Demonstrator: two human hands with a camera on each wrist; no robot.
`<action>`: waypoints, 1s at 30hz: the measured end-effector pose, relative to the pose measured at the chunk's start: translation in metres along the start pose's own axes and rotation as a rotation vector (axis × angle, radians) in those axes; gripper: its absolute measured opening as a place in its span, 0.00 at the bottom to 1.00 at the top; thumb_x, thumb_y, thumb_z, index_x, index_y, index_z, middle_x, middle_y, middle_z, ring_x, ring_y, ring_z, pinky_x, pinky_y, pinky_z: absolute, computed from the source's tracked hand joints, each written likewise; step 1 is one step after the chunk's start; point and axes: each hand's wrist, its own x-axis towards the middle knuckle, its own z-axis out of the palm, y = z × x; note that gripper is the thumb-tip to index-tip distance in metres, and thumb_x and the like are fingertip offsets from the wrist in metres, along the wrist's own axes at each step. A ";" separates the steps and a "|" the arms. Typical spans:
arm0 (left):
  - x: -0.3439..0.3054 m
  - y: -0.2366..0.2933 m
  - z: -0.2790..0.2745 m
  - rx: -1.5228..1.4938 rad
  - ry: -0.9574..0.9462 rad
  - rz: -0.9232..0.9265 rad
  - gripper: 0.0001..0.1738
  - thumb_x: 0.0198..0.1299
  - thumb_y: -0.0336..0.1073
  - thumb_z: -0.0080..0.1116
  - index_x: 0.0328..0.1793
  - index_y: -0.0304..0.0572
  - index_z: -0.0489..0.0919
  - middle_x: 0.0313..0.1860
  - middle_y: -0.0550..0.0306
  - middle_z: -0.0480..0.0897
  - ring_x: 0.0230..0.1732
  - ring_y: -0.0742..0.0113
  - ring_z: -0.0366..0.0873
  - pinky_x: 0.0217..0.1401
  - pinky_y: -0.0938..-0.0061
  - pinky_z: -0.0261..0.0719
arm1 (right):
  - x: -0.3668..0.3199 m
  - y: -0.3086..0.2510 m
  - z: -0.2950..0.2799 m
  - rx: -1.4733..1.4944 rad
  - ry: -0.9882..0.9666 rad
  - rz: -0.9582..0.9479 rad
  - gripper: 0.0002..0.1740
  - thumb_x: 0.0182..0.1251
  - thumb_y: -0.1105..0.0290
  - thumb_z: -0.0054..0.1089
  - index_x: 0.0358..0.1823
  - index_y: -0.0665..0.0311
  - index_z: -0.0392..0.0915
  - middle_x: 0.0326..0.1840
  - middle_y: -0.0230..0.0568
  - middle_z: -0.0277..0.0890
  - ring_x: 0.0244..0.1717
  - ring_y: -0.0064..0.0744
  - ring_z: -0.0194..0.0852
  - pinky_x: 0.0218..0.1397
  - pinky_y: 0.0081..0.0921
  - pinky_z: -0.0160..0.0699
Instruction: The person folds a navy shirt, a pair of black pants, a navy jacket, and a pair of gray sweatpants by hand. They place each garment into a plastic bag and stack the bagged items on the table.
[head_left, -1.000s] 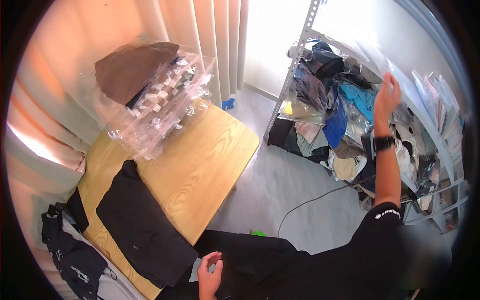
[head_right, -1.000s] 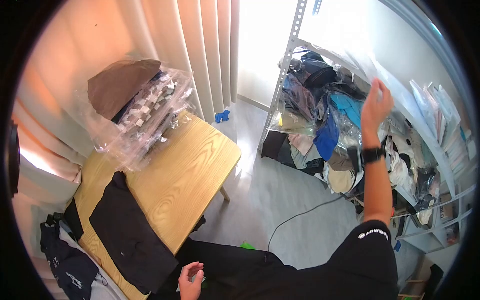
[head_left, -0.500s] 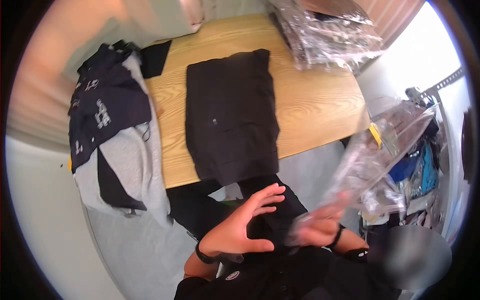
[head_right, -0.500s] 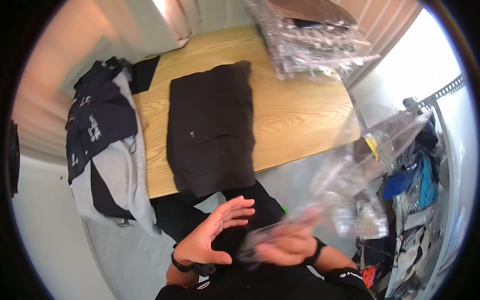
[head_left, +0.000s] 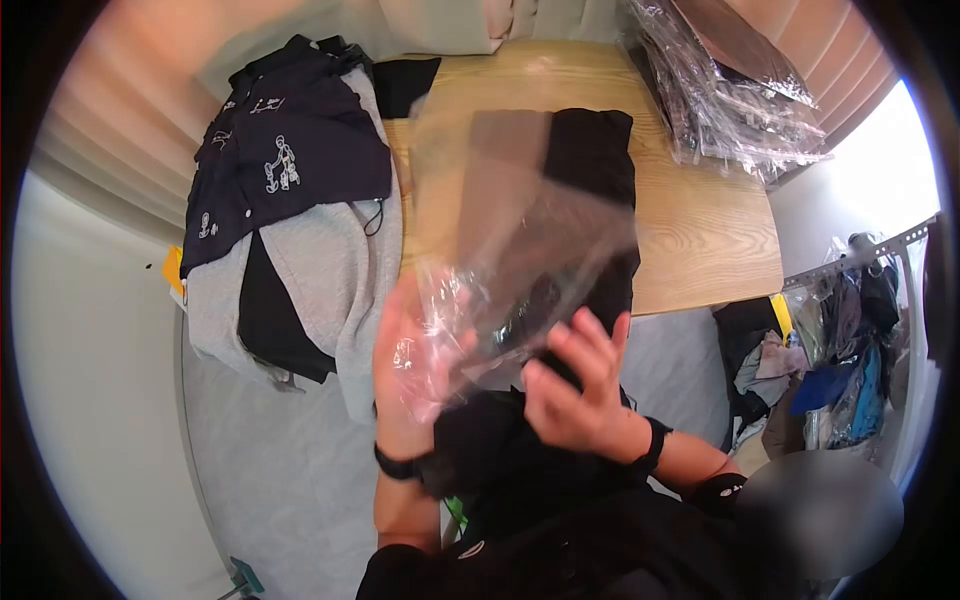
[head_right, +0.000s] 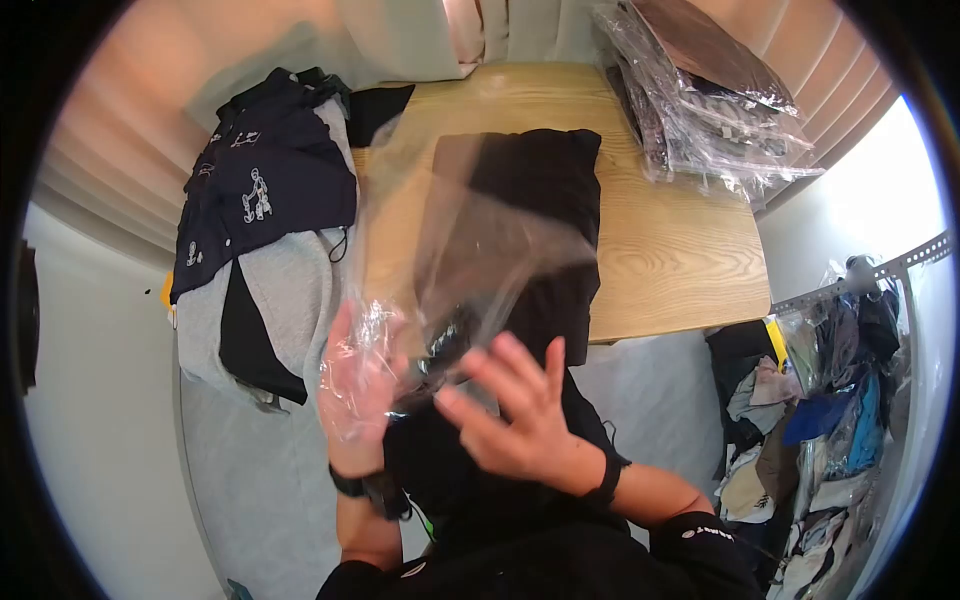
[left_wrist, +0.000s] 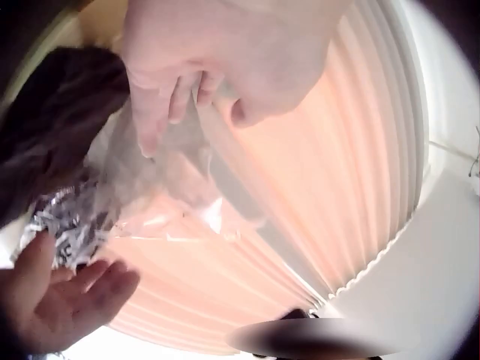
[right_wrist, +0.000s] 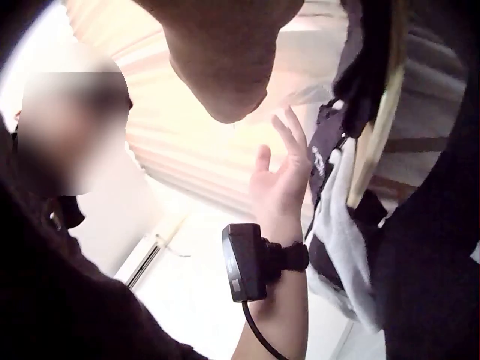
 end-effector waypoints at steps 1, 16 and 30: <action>0.020 -0.002 -0.006 -0.205 0.000 0.008 0.30 0.66 0.41 0.50 0.70 0.36 0.59 0.70 0.41 0.63 0.69 0.47 0.63 0.69 0.56 0.65 | -0.003 0.009 0.000 -0.007 0.002 0.086 0.26 0.47 0.77 0.62 0.53 0.55 0.76 0.66 0.48 0.62 0.71 0.53 0.55 0.76 0.58 0.32; 0.047 -0.057 -0.007 0.122 0.084 -0.218 0.37 0.60 0.25 0.56 0.73 0.32 0.54 0.67 0.45 0.65 0.67 0.61 0.64 0.68 0.70 0.62 | 0.032 0.117 -0.037 1.104 -0.066 1.416 0.32 0.56 0.78 0.62 0.64 0.72 0.62 0.50 0.45 0.76 0.45 0.32 0.79 0.49 0.26 0.78; -0.036 -0.064 0.071 0.455 -0.637 -0.630 0.41 0.58 0.28 0.61 0.74 0.38 0.52 0.50 0.52 0.74 0.48 0.67 0.78 0.50 0.75 0.80 | -0.015 0.049 -0.078 1.052 -0.670 1.207 0.30 0.56 0.72 0.68 0.59 0.70 0.66 0.50 0.39 0.72 0.53 0.24 0.69 0.54 0.26 0.72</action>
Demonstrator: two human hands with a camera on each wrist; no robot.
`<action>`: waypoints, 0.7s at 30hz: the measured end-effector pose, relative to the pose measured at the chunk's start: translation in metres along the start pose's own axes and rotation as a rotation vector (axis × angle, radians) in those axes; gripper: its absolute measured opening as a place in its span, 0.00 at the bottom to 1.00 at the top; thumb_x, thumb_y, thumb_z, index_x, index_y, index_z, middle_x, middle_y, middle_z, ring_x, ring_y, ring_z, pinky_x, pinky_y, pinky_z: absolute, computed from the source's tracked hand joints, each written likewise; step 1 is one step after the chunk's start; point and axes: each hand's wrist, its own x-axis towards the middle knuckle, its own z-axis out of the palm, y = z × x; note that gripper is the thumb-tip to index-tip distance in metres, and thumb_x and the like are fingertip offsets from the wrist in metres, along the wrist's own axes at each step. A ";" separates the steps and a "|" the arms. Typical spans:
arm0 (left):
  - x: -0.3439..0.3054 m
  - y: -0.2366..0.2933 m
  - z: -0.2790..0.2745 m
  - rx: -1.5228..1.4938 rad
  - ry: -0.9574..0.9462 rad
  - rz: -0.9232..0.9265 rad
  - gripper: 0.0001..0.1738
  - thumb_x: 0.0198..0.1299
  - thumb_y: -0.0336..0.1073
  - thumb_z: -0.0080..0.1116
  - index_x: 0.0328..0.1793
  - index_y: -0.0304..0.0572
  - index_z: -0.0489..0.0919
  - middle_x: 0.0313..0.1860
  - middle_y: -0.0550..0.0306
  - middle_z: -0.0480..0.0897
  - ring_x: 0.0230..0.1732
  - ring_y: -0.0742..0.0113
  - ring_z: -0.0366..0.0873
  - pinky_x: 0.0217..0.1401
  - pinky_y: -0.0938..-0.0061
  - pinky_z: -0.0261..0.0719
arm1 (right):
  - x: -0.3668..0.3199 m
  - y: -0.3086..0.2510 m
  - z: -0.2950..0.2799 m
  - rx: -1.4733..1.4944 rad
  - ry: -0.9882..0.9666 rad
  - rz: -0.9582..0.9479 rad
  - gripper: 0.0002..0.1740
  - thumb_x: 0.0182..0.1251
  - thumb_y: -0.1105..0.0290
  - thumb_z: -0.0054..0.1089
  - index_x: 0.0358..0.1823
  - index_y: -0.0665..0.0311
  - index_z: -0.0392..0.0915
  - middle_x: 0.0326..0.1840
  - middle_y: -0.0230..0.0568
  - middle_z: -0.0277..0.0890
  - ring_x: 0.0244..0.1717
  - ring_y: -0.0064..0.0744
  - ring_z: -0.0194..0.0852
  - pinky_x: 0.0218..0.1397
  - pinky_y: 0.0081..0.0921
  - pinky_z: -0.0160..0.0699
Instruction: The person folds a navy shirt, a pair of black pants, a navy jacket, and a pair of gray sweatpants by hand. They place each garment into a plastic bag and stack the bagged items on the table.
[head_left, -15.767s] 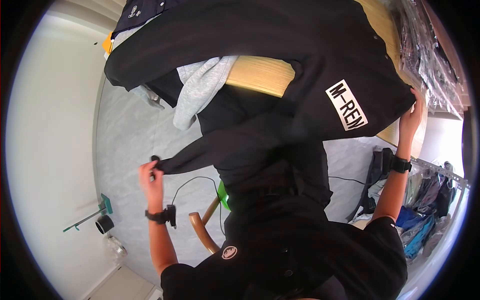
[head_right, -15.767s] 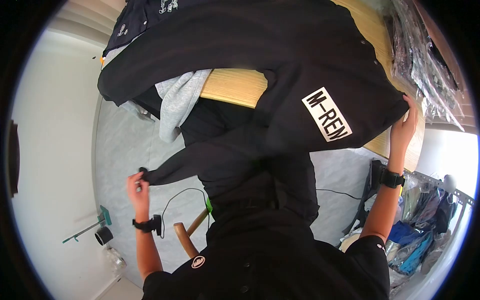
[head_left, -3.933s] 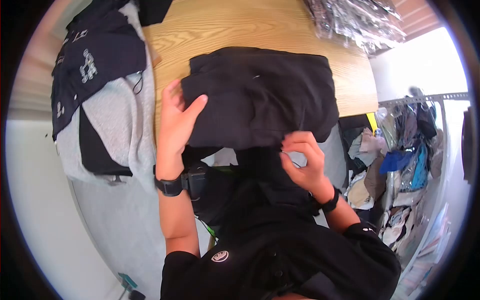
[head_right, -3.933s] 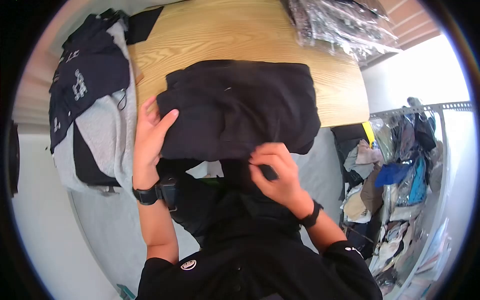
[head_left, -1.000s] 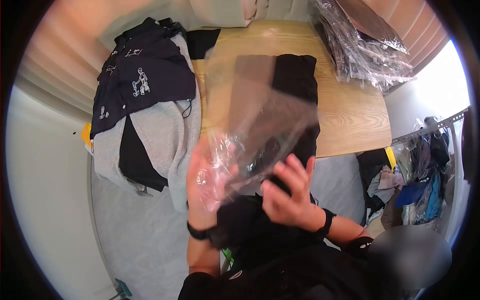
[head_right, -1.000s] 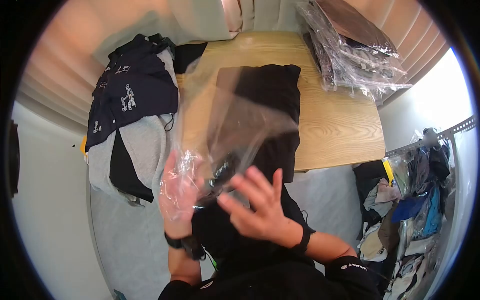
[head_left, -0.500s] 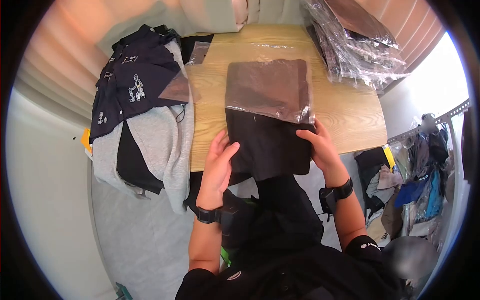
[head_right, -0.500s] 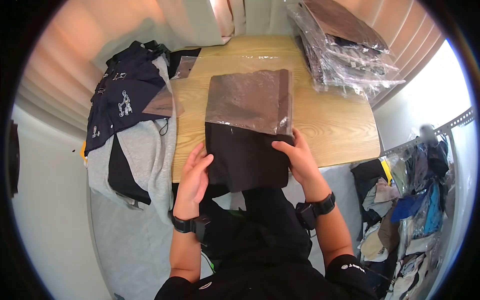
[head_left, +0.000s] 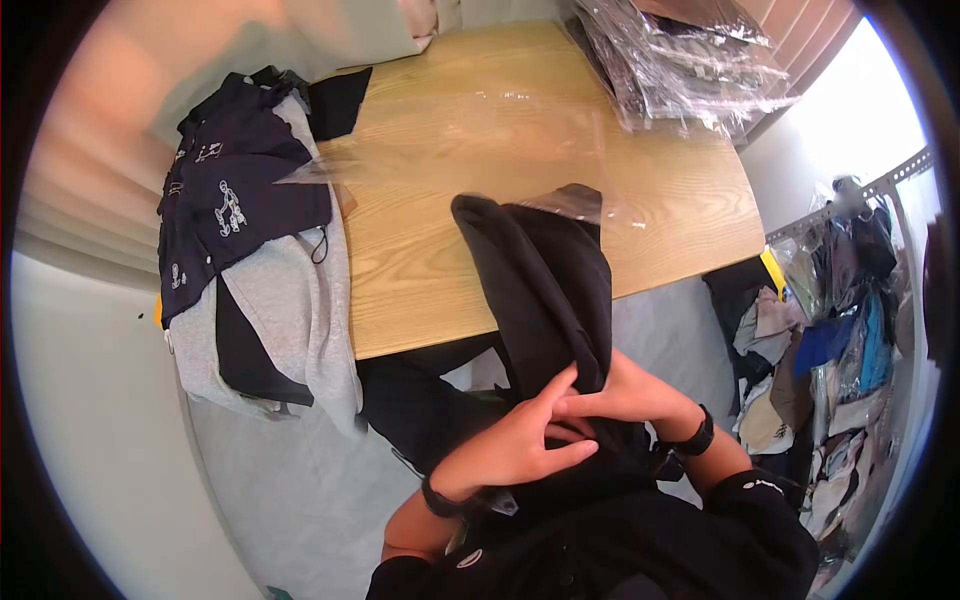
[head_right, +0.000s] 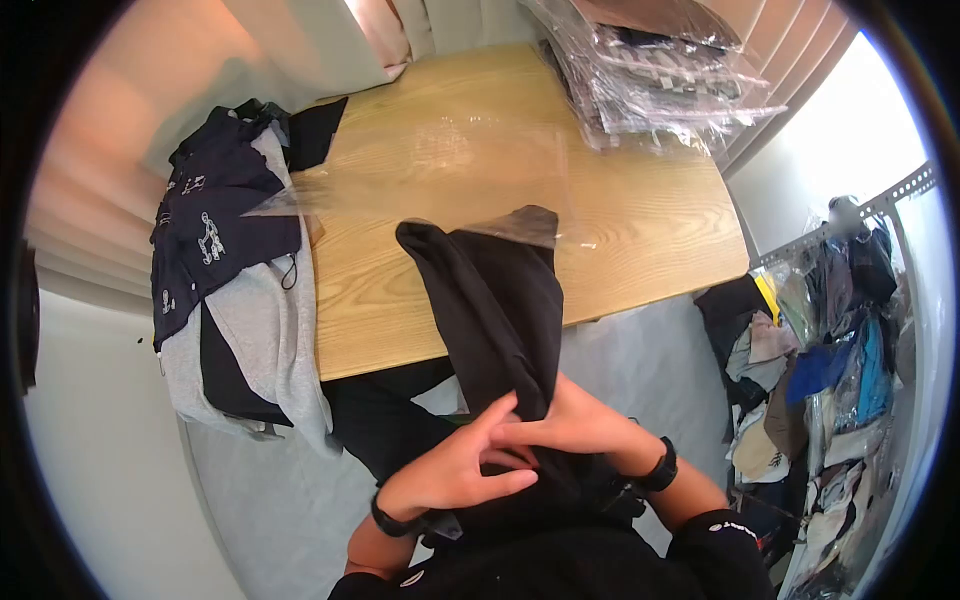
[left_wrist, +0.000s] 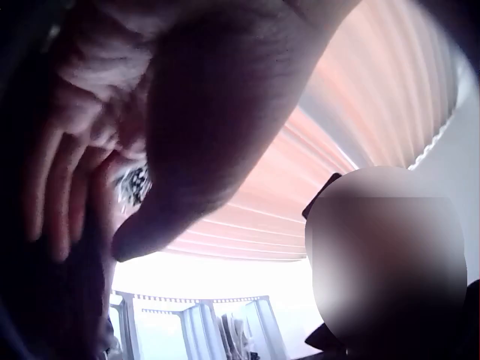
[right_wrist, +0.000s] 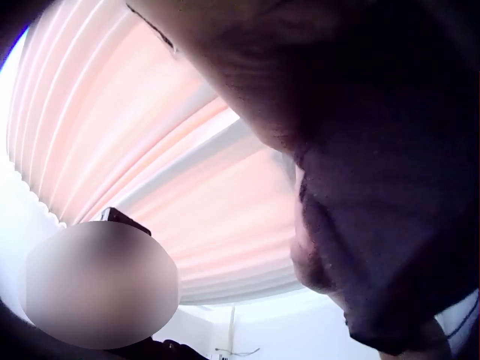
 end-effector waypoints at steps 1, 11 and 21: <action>-0.003 0.006 -0.008 -0.001 -0.004 -0.008 0.41 0.58 0.28 0.61 0.74 0.38 0.52 0.50 0.52 0.74 0.48 0.67 0.78 0.50 0.75 0.80 | -0.006 0.009 -0.005 0.031 0.006 0.036 0.30 0.56 0.73 0.68 0.60 0.70 0.66 0.52 0.41 0.73 0.54 0.25 0.69 0.56 0.26 0.71; 0.081 0.114 -0.070 1.079 0.360 0.407 0.15 0.60 0.33 0.56 0.51 0.32 0.77 0.39 0.52 0.80 0.39 0.66 0.79 0.44 0.73 0.78 | -0.075 0.036 -0.032 -0.006 0.076 0.064 0.29 0.60 0.75 0.62 0.63 0.70 0.65 0.58 0.40 0.73 0.58 0.28 0.67 0.62 0.27 0.67; 0.243 0.058 -0.074 1.653 0.648 0.367 0.21 0.59 0.46 0.58 0.51 0.38 0.79 0.46 0.39 0.78 0.48 0.45 0.77 0.54 0.63 0.74 | -0.125 0.047 -0.046 -0.055 0.315 -0.005 0.25 0.58 0.77 0.60 0.58 0.72 0.70 0.54 0.40 0.76 0.55 0.27 0.69 0.60 0.25 0.67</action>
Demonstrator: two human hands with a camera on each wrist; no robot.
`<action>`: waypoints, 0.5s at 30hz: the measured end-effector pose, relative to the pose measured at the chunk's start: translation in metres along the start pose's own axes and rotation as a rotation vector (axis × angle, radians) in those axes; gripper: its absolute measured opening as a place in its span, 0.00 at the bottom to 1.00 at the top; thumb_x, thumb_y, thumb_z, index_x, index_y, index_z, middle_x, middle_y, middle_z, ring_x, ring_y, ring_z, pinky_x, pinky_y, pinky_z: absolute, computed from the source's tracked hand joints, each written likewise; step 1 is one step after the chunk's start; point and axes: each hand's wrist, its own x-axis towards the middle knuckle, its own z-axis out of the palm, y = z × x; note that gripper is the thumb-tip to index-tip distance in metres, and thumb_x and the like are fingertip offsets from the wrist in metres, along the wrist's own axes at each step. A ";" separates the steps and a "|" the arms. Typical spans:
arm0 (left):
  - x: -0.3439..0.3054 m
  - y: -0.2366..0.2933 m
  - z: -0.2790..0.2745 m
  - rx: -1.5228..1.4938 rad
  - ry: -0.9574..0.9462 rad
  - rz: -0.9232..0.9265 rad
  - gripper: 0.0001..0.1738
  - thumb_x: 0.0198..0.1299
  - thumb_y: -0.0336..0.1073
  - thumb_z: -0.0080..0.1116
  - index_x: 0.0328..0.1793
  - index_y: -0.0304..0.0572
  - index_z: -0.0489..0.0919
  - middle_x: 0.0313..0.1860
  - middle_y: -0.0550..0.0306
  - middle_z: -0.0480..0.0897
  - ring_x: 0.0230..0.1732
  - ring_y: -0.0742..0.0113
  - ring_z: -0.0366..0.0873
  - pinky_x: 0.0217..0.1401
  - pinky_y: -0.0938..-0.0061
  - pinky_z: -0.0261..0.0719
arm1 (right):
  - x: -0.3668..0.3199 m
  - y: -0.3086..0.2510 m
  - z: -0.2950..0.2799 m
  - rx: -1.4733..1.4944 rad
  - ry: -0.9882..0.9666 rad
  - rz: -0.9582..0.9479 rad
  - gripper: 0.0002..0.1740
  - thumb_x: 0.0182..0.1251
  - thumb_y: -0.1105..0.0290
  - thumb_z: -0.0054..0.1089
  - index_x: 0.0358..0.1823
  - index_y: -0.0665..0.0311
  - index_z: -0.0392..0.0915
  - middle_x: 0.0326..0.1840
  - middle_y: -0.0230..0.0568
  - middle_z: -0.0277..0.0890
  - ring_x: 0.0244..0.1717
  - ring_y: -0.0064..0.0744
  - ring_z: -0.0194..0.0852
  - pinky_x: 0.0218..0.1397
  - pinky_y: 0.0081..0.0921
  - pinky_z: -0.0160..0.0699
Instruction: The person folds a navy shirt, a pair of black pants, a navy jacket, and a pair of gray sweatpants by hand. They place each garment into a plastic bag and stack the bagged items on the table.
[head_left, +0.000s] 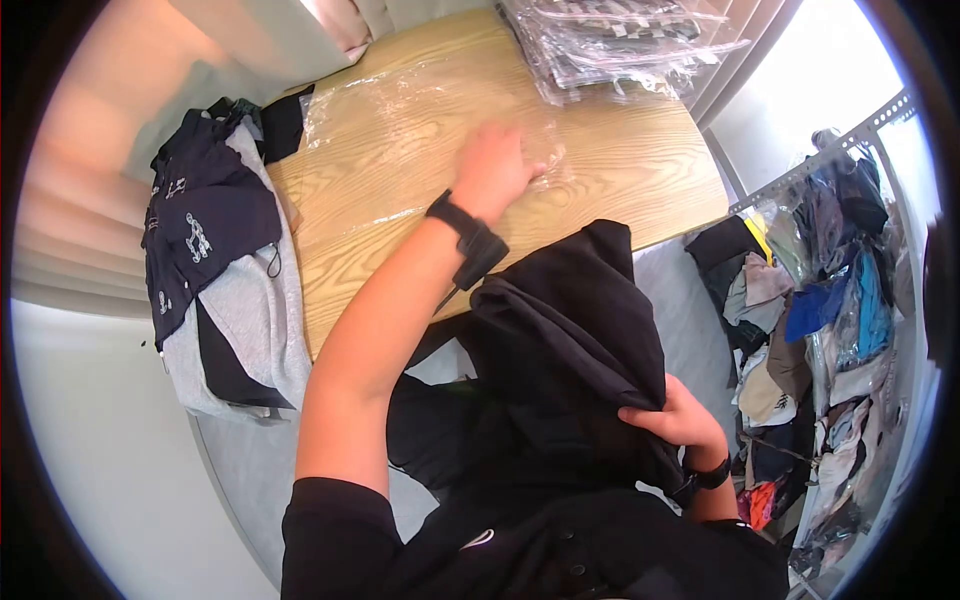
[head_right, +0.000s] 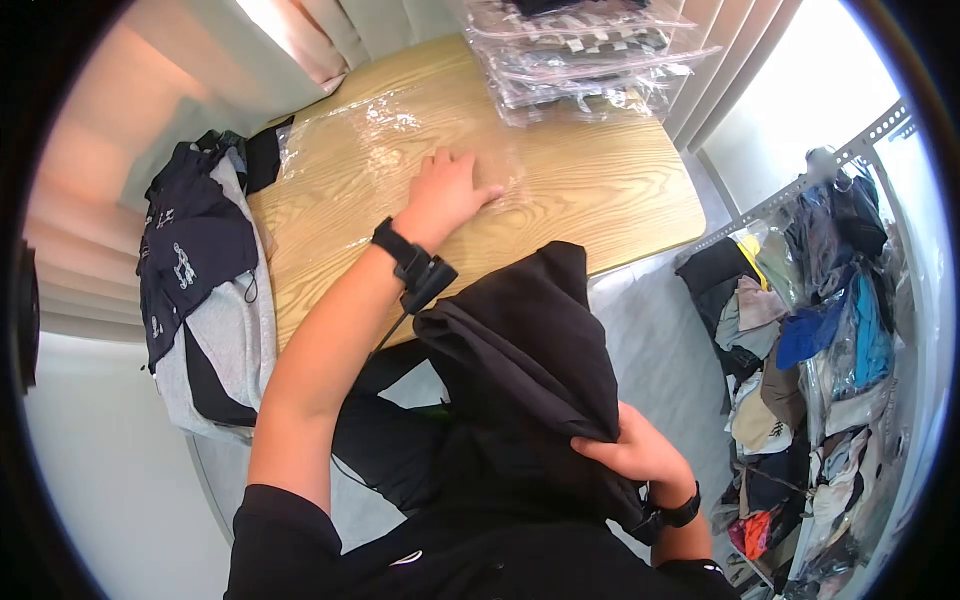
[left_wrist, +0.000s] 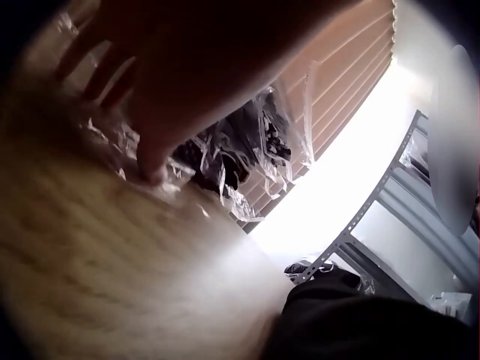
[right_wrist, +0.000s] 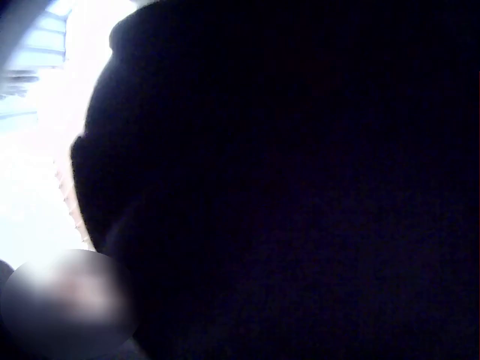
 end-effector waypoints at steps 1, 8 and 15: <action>0.000 -0.003 0.003 0.004 -0.002 0.004 0.21 0.59 0.46 0.58 0.51 0.38 0.79 0.46 0.39 0.78 0.48 0.45 0.77 0.54 0.63 0.74 | -0.001 0.001 -0.003 0.008 0.025 -0.013 0.25 0.57 0.77 0.61 0.58 0.72 0.70 0.54 0.40 0.76 0.54 0.26 0.69 0.59 0.25 0.67; -0.016 -0.053 -0.035 -0.293 0.009 -0.126 0.12 0.61 0.38 0.56 0.43 0.39 0.83 0.43 0.45 0.81 0.42 0.49 0.79 0.45 0.63 0.75 | 0.009 0.006 -0.021 0.023 -0.058 -0.025 0.25 0.56 0.77 0.62 0.58 0.72 0.71 0.52 0.38 0.76 0.52 0.26 0.69 0.58 0.25 0.68; -0.060 -0.069 -0.154 -0.859 0.898 -0.221 0.14 0.70 0.36 0.50 0.50 0.34 0.80 0.39 0.60 0.81 0.40 0.76 0.75 0.44 0.80 0.72 | 0.024 0.004 -0.018 0.077 -0.101 -0.054 0.24 0.56 0.78 0.62 0.57 0.71 0.72 0.52 0.37 0.76 0.53 0.26 0.70 0.58 0.26 0.68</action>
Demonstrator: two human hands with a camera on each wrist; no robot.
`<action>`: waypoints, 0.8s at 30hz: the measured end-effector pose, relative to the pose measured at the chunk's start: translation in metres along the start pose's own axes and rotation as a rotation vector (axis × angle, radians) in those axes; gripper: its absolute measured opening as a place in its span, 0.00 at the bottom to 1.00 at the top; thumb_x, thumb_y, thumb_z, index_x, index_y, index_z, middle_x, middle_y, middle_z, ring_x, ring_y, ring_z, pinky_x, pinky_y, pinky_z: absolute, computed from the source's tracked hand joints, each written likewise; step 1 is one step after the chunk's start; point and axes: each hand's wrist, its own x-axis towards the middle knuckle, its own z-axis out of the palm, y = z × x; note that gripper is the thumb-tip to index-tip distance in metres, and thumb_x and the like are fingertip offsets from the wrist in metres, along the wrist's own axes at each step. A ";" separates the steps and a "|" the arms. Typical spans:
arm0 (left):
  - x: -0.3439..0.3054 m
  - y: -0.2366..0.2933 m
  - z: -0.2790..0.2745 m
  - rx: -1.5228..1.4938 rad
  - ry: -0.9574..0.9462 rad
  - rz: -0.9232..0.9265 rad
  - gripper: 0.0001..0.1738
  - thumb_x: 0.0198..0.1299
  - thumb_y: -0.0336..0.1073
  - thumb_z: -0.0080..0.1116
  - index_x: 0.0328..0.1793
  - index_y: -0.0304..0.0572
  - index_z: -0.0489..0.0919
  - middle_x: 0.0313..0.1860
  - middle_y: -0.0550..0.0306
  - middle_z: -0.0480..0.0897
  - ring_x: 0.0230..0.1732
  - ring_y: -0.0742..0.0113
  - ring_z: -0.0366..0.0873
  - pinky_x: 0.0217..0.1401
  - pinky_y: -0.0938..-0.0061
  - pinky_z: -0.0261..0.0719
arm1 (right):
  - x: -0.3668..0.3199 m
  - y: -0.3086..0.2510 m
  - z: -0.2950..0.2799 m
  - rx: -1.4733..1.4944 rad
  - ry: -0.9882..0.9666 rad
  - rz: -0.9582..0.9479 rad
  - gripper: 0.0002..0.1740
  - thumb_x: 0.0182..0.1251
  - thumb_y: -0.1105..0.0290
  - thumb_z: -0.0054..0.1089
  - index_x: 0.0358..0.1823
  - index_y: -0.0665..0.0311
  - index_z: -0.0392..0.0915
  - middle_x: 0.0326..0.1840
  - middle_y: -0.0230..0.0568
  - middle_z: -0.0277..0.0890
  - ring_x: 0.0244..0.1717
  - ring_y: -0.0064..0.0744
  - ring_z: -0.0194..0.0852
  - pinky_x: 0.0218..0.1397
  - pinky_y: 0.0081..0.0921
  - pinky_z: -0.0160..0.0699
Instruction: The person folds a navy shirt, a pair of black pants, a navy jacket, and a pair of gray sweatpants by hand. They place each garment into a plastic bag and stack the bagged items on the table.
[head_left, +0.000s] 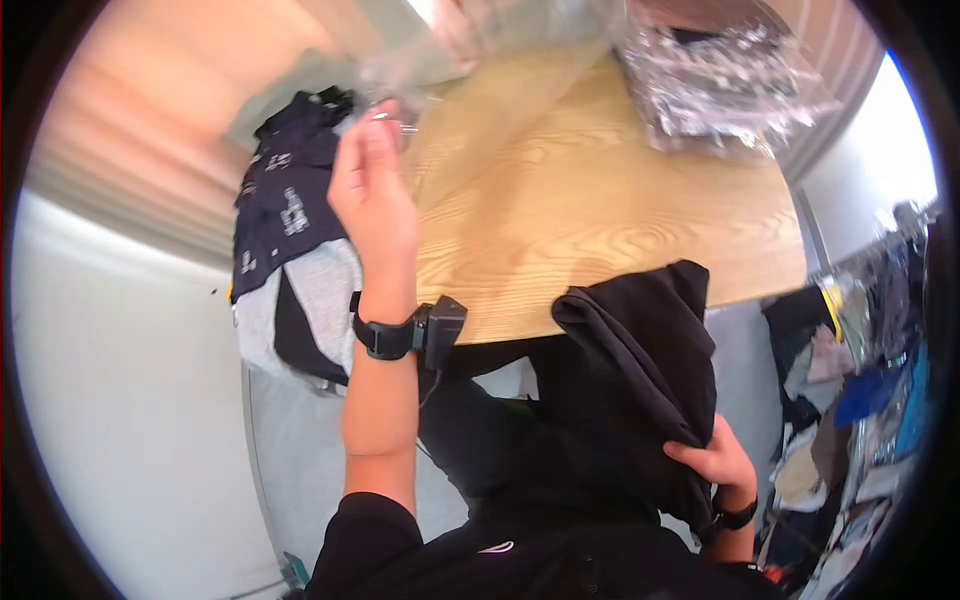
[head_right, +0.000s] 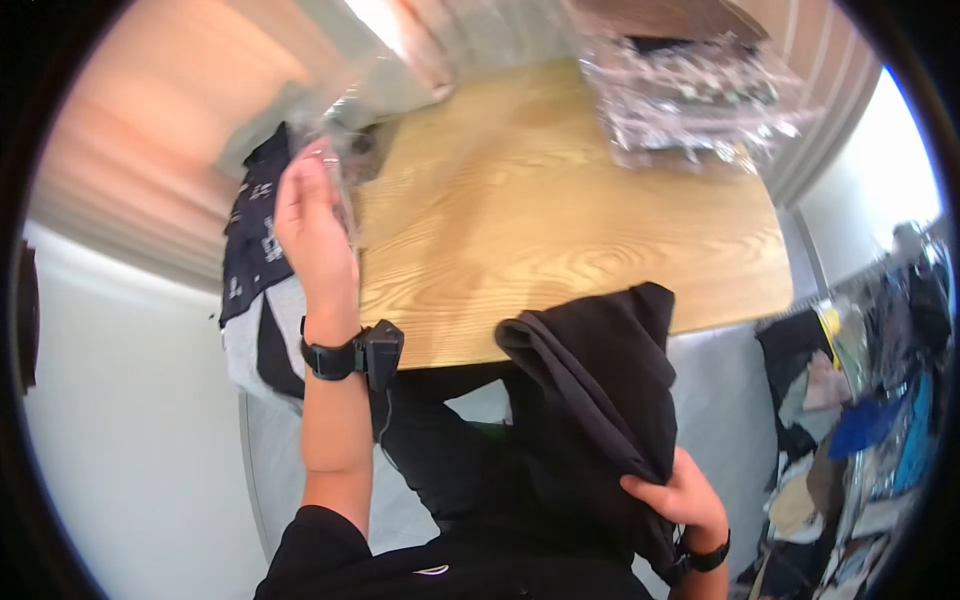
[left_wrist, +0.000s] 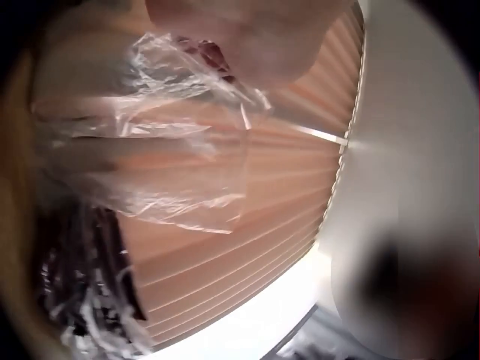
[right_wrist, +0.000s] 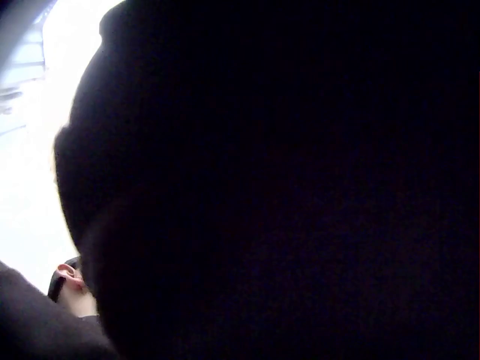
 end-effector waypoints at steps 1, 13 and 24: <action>0.004 0.009 -0.015 -0.224 0.104 -0.027 0.13 0.69 0.35 0.50 0.54 0.37 0.76 0.36 0.62 0.78 0.38 0.78 0.72 0.41 0.81 0.70 | 0.002 0.002 0.001 0.008 -0.004 0.008 0.25 0.56 0.78 0.63 0.57 0.71 0.71 0.53 0.37 0.76 0.53 0.27 0.70 0.58 0.26 0.68; -0.118 -0.018 -0.053 -0.768 0.541 -0.569 0.09 0.64 0.33 0.56 0.47 0.46 0.71 0.45 0.62 0.77 0.47 0.74 0.74 0.53 0.74 0.70 | -0.018 -0.002 0.026 -0.028 0.013 -0.008 0.28 0.54 0.79 0.64 0.59 0.73 0.68 0.53 0.40 0.75 0.54 0.29 0.70 0.58 0.27 0.67; -0.200 -0.016 -0.025 -0.973 0.491 -0.834 0.09 0.67 0.34 0.53 0.50 0.41 0.70 0.49 0.60 0.77 0.52 0.71 0.74 0.59 0.68 0.74 | -0.059 -0.002 0.031 -0.084 0.074 -0.081 0.33 0.49 0.82 0.63 0.61 0.71 0.68 0.53 0.39 0.75 0.53 0.29 0.72 0.57 0.26 0.68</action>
